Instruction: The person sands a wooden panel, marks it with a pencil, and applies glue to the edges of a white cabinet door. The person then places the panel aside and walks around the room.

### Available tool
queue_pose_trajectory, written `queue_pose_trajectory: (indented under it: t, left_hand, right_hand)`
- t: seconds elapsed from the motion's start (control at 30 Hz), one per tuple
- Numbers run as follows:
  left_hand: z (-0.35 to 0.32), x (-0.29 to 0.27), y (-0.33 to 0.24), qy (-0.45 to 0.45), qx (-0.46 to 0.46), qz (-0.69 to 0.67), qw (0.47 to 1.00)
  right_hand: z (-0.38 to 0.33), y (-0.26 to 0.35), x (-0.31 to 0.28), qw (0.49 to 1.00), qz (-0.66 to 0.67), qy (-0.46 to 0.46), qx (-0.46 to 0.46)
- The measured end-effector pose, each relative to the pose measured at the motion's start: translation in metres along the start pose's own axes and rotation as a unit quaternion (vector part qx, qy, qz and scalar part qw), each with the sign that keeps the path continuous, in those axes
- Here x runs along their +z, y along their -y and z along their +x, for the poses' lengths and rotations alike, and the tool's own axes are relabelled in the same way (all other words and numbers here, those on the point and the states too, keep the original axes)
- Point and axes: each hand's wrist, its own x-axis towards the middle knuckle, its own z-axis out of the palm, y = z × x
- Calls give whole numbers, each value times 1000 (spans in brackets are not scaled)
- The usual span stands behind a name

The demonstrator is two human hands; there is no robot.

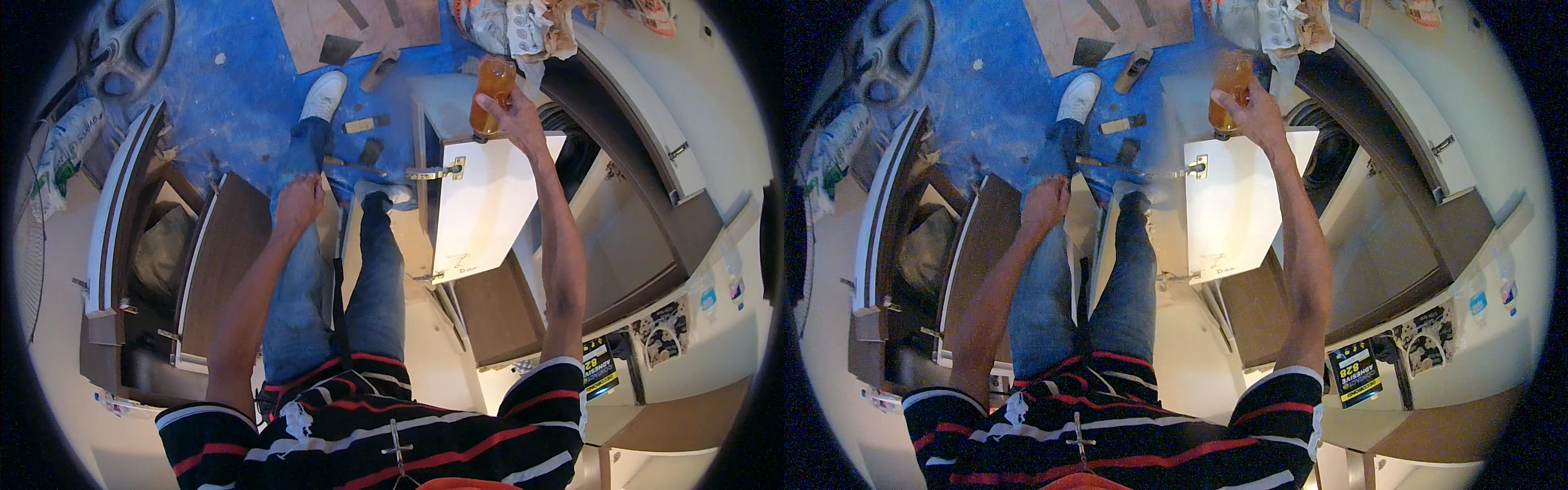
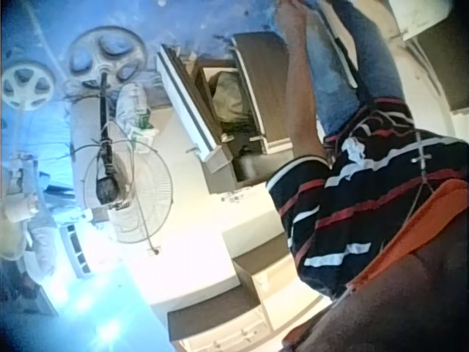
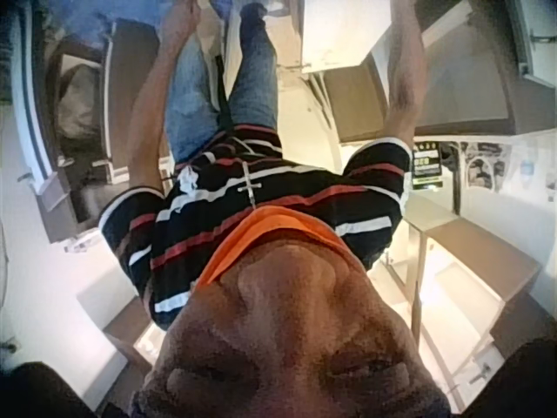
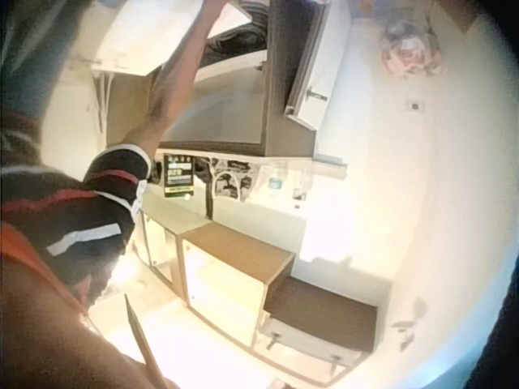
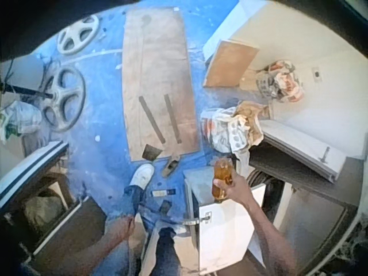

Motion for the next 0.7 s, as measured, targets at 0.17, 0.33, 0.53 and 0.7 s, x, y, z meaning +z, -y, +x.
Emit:
queue_pose_trajectory:
  t: [0.17, 0.33, 0.53, 0.7]
  left_hand:
    - [-2, 8, 5, -3, -2, -6, 1000]
    - [-2, 7, 7, -18, 4, -22, 1000]
    - [-4, 3, 7, -24, -6, -27, 999]
    - [-3, 6, 10, -17, 5, -13, 1000]
  right_hand:
    - [4, -17, -36, 999, -6, -43, 21]
    - [7, -26, -33, 998, -4, -40, 42]
    - [6, -25, -34, 999, 2, -48, 22]
    - [2, -46, -69, 966, 214, -68, 131]
